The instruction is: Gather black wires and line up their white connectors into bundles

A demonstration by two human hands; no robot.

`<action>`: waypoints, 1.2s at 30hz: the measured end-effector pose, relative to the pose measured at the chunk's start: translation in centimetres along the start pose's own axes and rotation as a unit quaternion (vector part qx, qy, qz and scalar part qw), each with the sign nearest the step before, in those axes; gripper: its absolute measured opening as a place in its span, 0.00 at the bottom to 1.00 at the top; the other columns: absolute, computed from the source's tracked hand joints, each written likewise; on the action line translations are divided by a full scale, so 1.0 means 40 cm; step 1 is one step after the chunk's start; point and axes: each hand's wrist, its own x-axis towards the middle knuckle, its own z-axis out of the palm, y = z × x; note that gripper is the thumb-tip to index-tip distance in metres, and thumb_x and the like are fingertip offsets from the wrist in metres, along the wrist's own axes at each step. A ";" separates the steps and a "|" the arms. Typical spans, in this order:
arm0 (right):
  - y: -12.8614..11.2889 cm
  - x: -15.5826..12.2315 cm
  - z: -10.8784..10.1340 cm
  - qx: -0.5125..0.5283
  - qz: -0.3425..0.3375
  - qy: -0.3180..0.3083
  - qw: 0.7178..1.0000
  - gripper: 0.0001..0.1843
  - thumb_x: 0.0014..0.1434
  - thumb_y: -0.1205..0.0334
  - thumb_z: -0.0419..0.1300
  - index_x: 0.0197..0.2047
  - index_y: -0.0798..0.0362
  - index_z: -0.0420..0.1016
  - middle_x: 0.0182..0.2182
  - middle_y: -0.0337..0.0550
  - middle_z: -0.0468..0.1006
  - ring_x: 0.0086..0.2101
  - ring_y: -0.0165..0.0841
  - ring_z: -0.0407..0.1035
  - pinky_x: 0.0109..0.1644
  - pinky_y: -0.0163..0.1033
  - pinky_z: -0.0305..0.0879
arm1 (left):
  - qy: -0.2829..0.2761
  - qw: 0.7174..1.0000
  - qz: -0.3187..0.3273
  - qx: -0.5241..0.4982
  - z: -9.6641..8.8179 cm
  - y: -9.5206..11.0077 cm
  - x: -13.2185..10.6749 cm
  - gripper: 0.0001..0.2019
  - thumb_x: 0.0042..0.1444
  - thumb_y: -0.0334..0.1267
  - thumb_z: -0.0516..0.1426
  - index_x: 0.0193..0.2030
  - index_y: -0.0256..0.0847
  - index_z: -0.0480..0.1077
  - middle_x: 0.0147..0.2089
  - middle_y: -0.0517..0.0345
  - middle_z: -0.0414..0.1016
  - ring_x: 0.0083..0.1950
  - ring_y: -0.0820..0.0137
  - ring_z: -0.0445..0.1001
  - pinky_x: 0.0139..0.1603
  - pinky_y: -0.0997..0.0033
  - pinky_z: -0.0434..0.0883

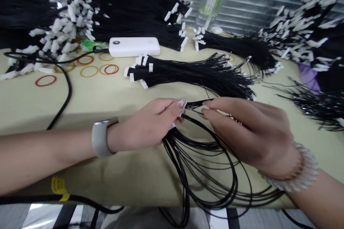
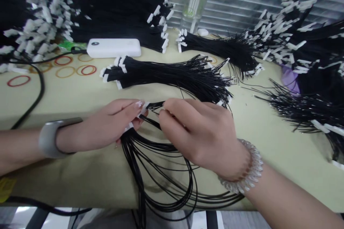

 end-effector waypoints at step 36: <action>0.048 0.011 -0.041 0.046 0.125 -0.041 0.990 0.16 0.46 0.54 0.61 0.21 0.57 0.63 0.24 0.40 0.64 0.26 0.25 0.58 0.25 0.32 0.52 | 0.098 0.994 0.009 -0.049 0.009 -0.011 0.011 0.19 0.55 0.53 0.44 0.26 0.38 0.60 0.18 0.66 0.56 0.13 0.82 0.58 0.10 0.85 0.58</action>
